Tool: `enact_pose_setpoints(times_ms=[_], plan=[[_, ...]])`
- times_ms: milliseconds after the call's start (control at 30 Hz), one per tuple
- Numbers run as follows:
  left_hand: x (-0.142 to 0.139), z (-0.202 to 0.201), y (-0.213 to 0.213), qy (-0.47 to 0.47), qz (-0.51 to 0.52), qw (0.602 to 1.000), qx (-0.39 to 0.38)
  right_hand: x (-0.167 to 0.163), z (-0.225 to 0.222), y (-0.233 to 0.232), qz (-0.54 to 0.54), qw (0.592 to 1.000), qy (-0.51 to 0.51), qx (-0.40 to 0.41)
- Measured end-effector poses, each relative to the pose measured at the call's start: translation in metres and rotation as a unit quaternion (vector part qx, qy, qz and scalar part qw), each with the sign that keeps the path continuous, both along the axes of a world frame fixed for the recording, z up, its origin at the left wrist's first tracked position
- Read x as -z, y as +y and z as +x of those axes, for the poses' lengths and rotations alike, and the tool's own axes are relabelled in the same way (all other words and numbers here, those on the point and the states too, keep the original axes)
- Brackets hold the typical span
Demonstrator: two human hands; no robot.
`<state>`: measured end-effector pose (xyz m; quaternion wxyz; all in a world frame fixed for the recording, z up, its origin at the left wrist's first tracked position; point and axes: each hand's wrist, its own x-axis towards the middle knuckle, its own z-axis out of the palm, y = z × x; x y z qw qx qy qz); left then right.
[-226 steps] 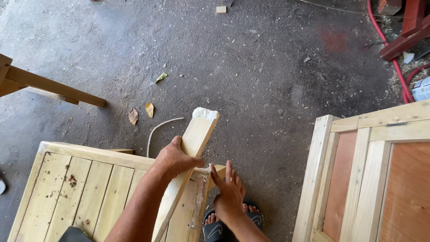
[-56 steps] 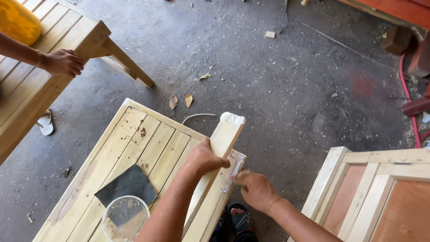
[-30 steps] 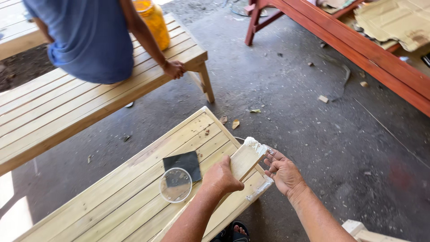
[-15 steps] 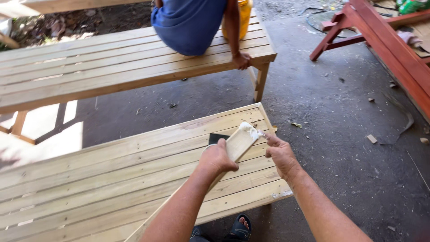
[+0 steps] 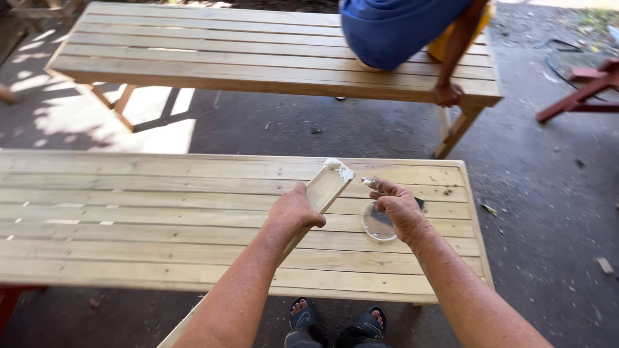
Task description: The person holds a wooden furniture frame piece and presses white wood filler into the joints and seams of wooden bench and table frames, moving between several furniture pieces and smoothing the filler along the edges by hand.
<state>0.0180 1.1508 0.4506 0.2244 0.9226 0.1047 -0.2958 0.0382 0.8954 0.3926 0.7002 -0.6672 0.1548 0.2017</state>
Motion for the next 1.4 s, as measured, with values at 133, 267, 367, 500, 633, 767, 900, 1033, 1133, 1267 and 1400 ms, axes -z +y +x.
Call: enact_pose_setpoints(times_ms=[133,267,367,500,633,767,900,1033,1133,1267,1400], plan=[[-0.012,-0.023,0.087,0.013,0.020,0.998,-0.055,-0.004,0.004,0.084,-0.008,0.998,0.000,-0.058],[-0.024,-0.047,0.163,0.017,0.022,0.994,-0.107,-0.012,0.009,0.158,-0.021,0.994,-0.010,-0.106],[-0.029,-0.063,0.207,0.014,0.022,0.990,-0.141,-0.021,0.018,0.203,-0.014,0.990,-0.032,-0.135],[-0.033,-0.077,0.250,-0.003,0.011,0.984,-0.175,-0.034,0.037,0.255,-0.013,0.987,-0.043,-0.156],[-0.037,-0.078,0.279,0.000,0.001,0.976,-0.217,-0.043,0.066,0.302,-0.016,0.983,-0.053,-0.177],[-0.039,-0.069,0.292,0.027,-0.003,0.963,-0.270,-0.041,0.101,0.330,-0.062,0.970,-0.069,-0.225],[-0.035,-0.048,0.295,0.040,-0.008,0.955,-0.295,-0.021,0.141,0.333,-0.070,0.972,-0.040,-0.222],[-0.015,-0.018,0.296,0.052,-0.002,0.956,-0.288,0.023,0.171,0.329,-0.075,0.969,-0.036,-0.233],[0.012,0.011,0.299,0.055,-0.002,0.962,-0.268,0.064,0.183,0.328,-0.079,0.972,-0.026,-0.218],[0.056,0.053,0.308,0.074,-0.005,0.966,-0.248,0.118,0.192,0.331,-0.107,0.978,-0.016,-0.179],[0.108,0.091,0.328,0.076,-0.014,0.973,-0.216,0.167,0.205,0.341,-0.171,0.968,-0.049,-0.175]])
